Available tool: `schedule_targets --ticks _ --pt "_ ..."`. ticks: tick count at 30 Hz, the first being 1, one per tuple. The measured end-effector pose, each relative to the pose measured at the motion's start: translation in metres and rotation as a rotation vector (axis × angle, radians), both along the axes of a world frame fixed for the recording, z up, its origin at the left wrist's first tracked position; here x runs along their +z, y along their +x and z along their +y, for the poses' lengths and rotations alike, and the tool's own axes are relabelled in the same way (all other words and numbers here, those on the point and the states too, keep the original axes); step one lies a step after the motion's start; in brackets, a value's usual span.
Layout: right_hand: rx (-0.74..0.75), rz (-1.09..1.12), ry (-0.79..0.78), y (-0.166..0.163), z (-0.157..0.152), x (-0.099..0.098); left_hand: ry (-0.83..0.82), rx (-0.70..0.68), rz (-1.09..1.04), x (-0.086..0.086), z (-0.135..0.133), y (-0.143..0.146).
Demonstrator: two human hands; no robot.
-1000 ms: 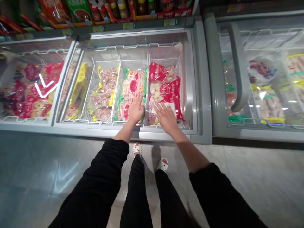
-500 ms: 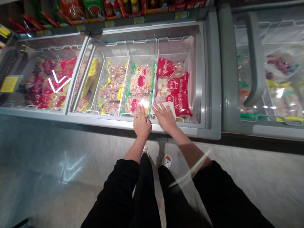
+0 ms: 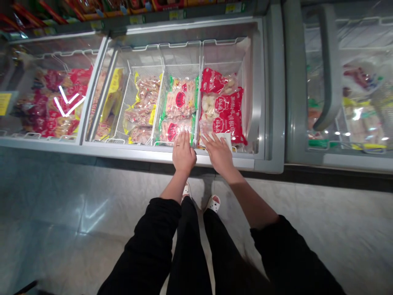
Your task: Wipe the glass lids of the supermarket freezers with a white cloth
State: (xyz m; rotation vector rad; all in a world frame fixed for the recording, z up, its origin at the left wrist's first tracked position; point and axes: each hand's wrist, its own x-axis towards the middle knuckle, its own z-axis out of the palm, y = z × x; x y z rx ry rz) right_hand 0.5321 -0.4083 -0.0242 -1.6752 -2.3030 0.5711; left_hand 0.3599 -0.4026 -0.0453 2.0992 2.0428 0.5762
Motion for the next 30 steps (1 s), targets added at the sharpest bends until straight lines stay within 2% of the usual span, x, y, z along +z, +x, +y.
schedule_targets --ticks 4,7,11,14,17,19,22,26,28,30 --pt "-0.025 -0.026 0.044 0.010 -0.029 -0.002 -0.004 0.000 -0.006 0.001 0.000 0.000" --pt "0.006 -0.083 0.098 0.045 -0.054 -0.011 -0.019 0.007 -0.030 0.001 0.001 0.000" --pt "-0.122 -0.084 0.197 0.091 -0.070 -0.024 -0.038 0.033 -0.071 0.001 0.004 0.000" --pt "-0.201 -0.058 0.214 0.092 -0.074 -0.026 -0.046 0.073 -0.101 0.003 0.006 0.003" --pt "-0.146 -0.033 0.183 0.073 -0.075 -0.022 -0.070 0.085 -0.121 0.005 0.003 0.015" --pt "-0.039 -0.027 0.166 0.070 -0.076 -0.020 -0.094 0.022 -0.129 0.005 -0.002 0.030" --pt "0.019 -0.051 0.174 0.099 -0.081 -0.021 -0.096 -0.111 -0.154 0.004 -0.012 0.064" --pt "-0.182 -0.094 0.180 0.154 -0.093 -0.027 -0.062 -0.267 -0.224 0.002 -0.018 0.116" --pt "-0.282 -0.094 0.167 0.162 -0.099 -0.030 -0.056 -0.348 -0.255 0.003 -0.016 0.142" --pt "-0.329 -0.083 0.162 0.156 -0.107 -0.033 -0.064 -0.438 -0.282 0.004 -0.013 0.168"
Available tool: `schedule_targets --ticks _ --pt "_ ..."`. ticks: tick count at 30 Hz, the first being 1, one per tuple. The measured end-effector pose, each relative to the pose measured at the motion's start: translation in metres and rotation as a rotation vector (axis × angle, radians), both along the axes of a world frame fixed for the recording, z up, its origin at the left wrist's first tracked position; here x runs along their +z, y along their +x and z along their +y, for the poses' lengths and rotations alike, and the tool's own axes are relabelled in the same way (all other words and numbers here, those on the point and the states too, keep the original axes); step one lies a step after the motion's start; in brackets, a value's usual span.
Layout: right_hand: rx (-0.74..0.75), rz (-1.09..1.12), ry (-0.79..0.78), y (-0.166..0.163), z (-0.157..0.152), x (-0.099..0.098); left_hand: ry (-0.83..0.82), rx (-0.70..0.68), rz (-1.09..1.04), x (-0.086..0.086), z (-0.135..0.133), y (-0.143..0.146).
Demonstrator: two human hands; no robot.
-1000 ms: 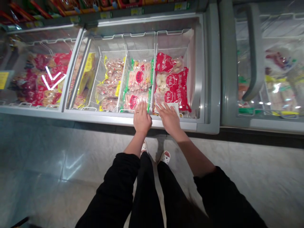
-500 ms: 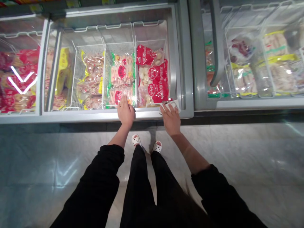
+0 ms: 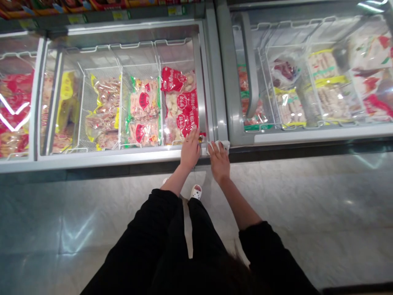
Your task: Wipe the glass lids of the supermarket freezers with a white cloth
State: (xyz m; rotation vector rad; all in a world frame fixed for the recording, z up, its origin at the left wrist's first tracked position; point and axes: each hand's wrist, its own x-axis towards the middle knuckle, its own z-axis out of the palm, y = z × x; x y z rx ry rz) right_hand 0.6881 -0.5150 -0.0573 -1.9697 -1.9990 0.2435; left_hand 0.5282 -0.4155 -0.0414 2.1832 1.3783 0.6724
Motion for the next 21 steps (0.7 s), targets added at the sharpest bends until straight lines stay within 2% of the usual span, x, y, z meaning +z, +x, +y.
schedule_targets --ticks 3,5,9,11,13,15,19,21 --pt "0.094 0.007 0.005 -0.008 -0.015 -0.005 -0.023 -0.111 -0.037 0.001 0.005 0.033" --pt "0.113 0.001 0.007 -0.001 -0.027 -0.010 -0.036 -0.132 -0.046 0.001 0.007 0.048" --pt "-0.162 0.005 0.027 0.037 -0.034 -0.017 -0.010 -0.150 0.003 0.000 0.005 0.058" --pt "-0.205 0.007 0.051 0.052 -0.024 -0.016 0.016 -0.208 0.049 -0.002 0.003 0.058" --pt "-0.136 0.004 0.071 0.060 -0.007 -0.011 0.035 -0.239 0.083 -0.003 0.002 0.057" --pt "-0.097 0.005 0.084 0.061 0.015 -0.006 0.045 -0.233 0.099 -0.003 0.002 0.057" --pt "-0.173 0.019 0.063 0.066 0.057 0.003 0.043 -0.239 0.124 -0.004 0.002 0.058" --pt "-0.128 0.027 0.042 0.074 0.076 0.006 0.042 -0.230 0.136 -0.005 0.002 0.058"
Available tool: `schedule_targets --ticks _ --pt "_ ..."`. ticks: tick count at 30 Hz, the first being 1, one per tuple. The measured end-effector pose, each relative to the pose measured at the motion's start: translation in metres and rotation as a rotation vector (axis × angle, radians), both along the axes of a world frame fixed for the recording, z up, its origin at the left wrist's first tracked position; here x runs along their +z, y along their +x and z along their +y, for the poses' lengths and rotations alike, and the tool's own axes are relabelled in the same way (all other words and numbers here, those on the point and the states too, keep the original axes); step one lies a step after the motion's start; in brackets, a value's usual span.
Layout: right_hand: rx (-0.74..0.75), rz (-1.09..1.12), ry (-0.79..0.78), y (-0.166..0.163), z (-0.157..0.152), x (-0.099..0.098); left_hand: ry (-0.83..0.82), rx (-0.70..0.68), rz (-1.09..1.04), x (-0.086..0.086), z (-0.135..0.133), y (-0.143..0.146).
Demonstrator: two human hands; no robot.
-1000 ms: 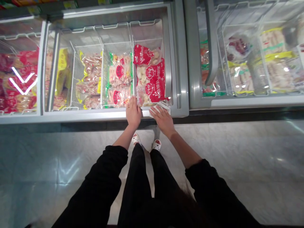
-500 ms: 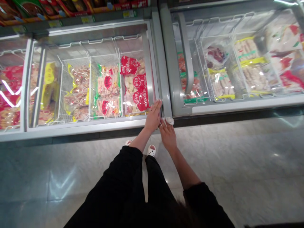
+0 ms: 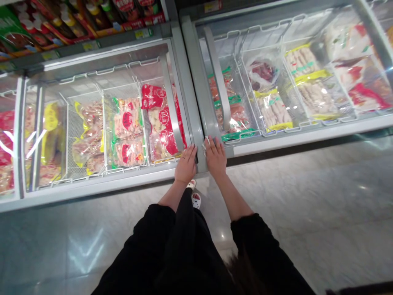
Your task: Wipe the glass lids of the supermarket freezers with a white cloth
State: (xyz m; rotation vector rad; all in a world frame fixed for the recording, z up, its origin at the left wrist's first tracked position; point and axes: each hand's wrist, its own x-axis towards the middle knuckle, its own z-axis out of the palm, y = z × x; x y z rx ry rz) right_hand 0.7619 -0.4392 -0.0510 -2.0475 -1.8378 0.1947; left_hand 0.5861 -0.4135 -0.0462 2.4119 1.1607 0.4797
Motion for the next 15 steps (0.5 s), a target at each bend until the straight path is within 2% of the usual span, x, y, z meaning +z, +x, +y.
schedule_targets --ticks 3,7,10,15 --pt "0.098 0.003 -0.007 0.014 0.028 0.007 0.014 0.016 0.015 -0.002 -0.001 0.000" --pt "0.031 0.019 -0.007 0.035 0.046 0.013 0.025 0.026 0.040 0.000 -0.002 0.000" --pt "0.009 0.009 -0.023 0.049 0.030 0.012 0.000 0.019 0.060 0.003 -0.002 0.000" --pt "0.061 -0.042 -0.040 0.064 -0.006 0.008 -0.042 0.021 0.092 0.008 -0.003 0.000"
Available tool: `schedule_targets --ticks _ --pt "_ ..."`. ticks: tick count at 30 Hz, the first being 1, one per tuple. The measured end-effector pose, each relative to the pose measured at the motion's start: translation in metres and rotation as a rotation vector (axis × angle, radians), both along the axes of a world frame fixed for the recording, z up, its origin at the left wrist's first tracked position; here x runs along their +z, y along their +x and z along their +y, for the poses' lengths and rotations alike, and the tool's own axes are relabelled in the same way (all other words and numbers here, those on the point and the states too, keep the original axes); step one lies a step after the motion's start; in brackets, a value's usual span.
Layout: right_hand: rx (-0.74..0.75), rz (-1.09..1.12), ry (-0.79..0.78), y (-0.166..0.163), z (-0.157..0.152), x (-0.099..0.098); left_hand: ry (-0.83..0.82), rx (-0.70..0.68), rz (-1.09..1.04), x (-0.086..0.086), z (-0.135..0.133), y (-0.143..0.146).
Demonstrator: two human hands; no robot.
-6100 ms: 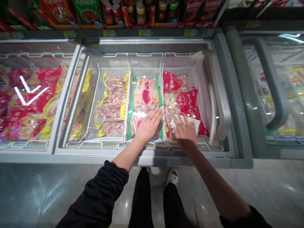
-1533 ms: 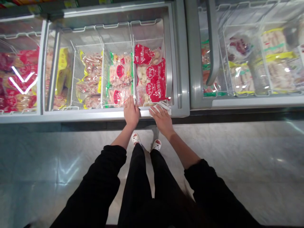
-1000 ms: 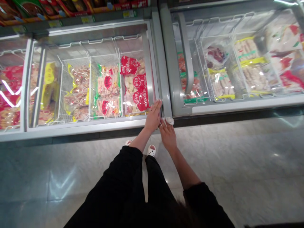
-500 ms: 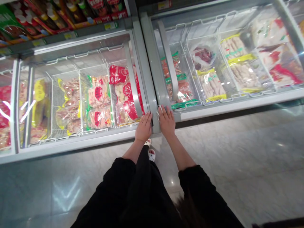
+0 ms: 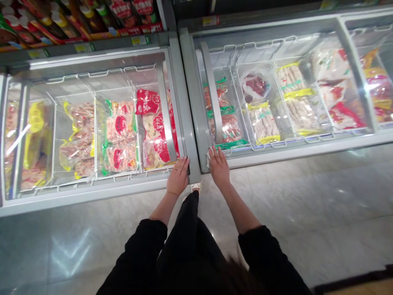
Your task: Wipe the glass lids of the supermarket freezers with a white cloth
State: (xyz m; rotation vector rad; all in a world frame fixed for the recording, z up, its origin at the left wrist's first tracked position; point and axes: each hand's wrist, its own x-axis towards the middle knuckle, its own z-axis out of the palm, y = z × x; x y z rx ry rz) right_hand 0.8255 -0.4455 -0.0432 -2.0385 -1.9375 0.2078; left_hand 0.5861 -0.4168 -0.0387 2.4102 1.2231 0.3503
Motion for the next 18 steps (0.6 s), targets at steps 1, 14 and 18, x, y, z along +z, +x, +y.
schedule_targets --ticks 1,14,18 --pt "0.020 -0.006 -0.005 0.002 -0.002 0.000 -0.004 0.004 0.010 0.001 0.000 0.000" --pt "0.106 -0.011 0.045 0.019 0.014 0.008 0.047 0.009 0.017 0.023 0.023 0.090" --pt "0.205 0.023 0.011 0.040 0.021 0.012 0.029 0.026 0.012 0.013 0.030 0.119"
